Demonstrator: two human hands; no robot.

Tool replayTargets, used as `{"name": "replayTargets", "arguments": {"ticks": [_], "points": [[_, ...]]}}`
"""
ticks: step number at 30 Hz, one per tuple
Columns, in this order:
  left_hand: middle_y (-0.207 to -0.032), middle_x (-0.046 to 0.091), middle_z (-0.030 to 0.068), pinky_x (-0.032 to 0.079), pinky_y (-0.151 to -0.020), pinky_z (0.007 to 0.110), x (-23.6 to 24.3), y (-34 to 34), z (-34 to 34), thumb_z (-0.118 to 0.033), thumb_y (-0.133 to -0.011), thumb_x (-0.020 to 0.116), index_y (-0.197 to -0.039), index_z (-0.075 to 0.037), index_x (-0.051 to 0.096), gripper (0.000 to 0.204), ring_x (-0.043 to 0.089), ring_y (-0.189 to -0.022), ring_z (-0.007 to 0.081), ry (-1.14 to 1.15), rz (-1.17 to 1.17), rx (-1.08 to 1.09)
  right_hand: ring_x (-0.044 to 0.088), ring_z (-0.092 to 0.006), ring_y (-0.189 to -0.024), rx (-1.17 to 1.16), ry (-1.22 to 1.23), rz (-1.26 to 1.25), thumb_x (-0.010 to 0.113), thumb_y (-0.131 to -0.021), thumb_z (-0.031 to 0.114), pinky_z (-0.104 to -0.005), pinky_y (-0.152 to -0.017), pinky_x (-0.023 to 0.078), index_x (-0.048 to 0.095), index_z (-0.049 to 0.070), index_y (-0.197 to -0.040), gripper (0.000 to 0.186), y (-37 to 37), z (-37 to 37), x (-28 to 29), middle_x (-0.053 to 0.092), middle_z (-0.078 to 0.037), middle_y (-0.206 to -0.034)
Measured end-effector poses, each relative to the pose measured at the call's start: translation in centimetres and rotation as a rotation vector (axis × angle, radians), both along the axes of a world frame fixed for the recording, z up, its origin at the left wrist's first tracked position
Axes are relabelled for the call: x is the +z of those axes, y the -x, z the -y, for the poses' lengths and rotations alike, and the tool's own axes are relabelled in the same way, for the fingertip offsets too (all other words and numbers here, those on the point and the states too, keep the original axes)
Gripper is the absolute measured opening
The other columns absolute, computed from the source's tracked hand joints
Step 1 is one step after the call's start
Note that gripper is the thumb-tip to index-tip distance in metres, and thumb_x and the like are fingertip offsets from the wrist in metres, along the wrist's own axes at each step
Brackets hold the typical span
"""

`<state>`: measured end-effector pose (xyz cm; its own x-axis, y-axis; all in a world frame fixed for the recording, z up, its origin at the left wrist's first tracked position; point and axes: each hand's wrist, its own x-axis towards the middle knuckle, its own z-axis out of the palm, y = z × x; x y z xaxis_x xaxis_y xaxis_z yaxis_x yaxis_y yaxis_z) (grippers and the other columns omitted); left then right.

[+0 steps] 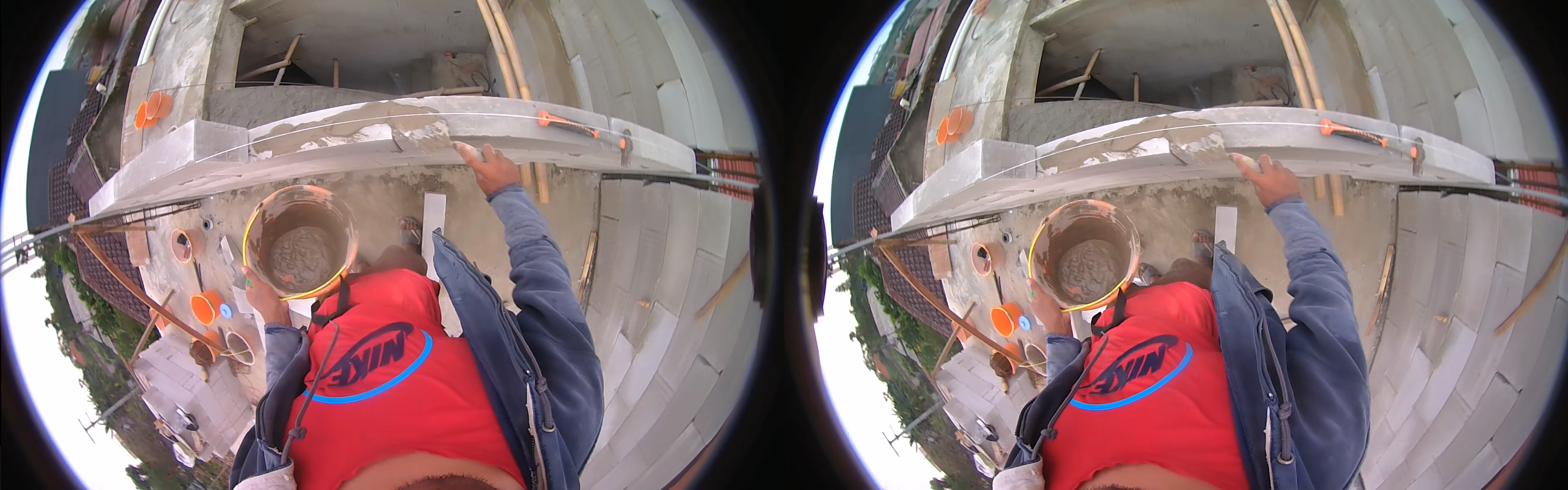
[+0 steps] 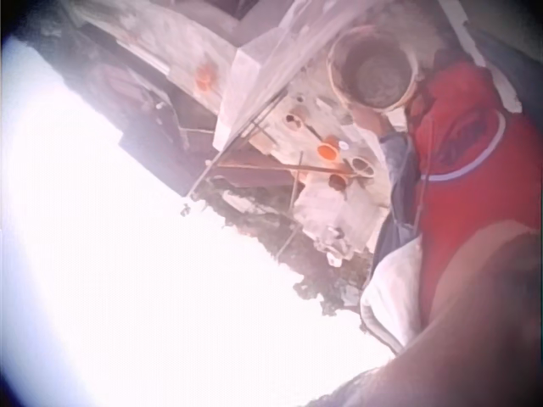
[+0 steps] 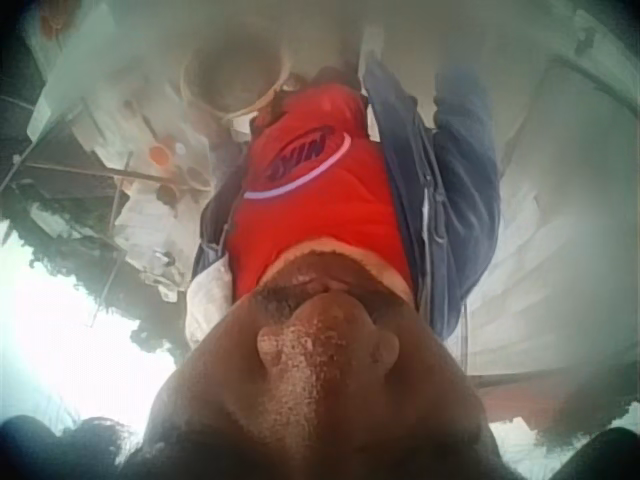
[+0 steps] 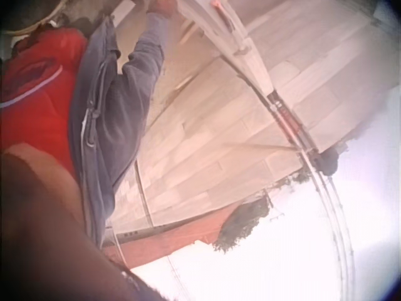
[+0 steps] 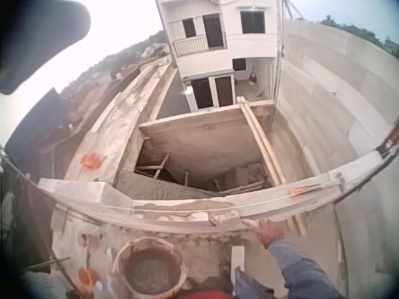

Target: The person scoops mortar from a bucket with a trowel and spreads it onto a wall. They then pick up a rectangular tile, place it onto the mortar, and tap it into position with a hammer. This process is repeated for multiple tiles along the wall.

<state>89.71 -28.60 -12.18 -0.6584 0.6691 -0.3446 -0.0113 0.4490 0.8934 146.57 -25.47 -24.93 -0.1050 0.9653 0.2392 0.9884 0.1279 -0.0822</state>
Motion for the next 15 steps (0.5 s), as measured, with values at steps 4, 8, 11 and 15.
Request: {"name": "replayTargets", "arguments": {"ticks": [4, 8, 11, 15], "points": [[-0.116, 0.073, 0.0182, 0.063, -0.083, 0.041, 0.1, 0.2, -0.1, -0.054, -0.113, 0.045, -0.129, 0.01, 0.064, 0.068, 0.074, -0.1, 0.0285, 0.013, 0.008, -0.031, 0.069, -0.0349, -0.076, -0.181, 0.026, -0.056, 0.064, -0.092, 0.011, -0.0498, -0.062, 0.059, 0.05, 0.051, -0.153, 0.075, 0.0, 2.8, -4.1, 0.063, -0.012, -0.112], [-0.114, 0.073, 0.0187, 0.063, -0.081, 0.042, -1.6, 0.7, -0.4, -0.056, -0.113, 0.045, -0.123, 0.01, 0.068, 0.07, 0.074, -0.098, 0.0288, -0.015, 0.059, -0.063, 0.069, -0.0369, -0.075, -0.312, 0.117, -0.177, 0.07, -0.089, 0.016, -0.0503, -0.062, 0.059, 0.055, 0.047, -0.151, 0.071, 1.6, 7.0, -7.0, 0.064, -0.01, -0.11], [-0.113, 0.074, 0.019, 0.062, -0.079, 0.044, -1.3, 0.0, -1.7, -0.056, -0.113, 0.045, -0.119, 0.01, 0.07, 0.071, 0.074, -0.097, 0.0286, 0.086, -0.022, -0.096, 0.07, -0.0373, -0.076, -0.296, 0.134, -0.315, 0.073, -0.089, 0.021, -0.0501, -0.063, 0.059, 0.057, 0.042, -0.15, 0.067, 4.0, 10.2, -7.9, 0.065, -0.009, -0.104], [-0.1, 0.074, 0.0165, 0.061, -0.074, 0.045, -0.4, -0.2, -2.6, -0.057, -0.112, 0.046, -0.114, 0.009, 0.072, 0.07, 0.073, -0.086, 0.0275, 0.027, 0.005, -0.187, 0.072, -0.0373, -0.078, -0.058, 0.175, -0.47, 0.074, -0.089, 0.022, -0.0514, -0.067, 0.06, 0.057, 0.036, -0.152, 0.066, 9.3, 12.1, -1.2, 0.068, -0.011, -0.101]]}}
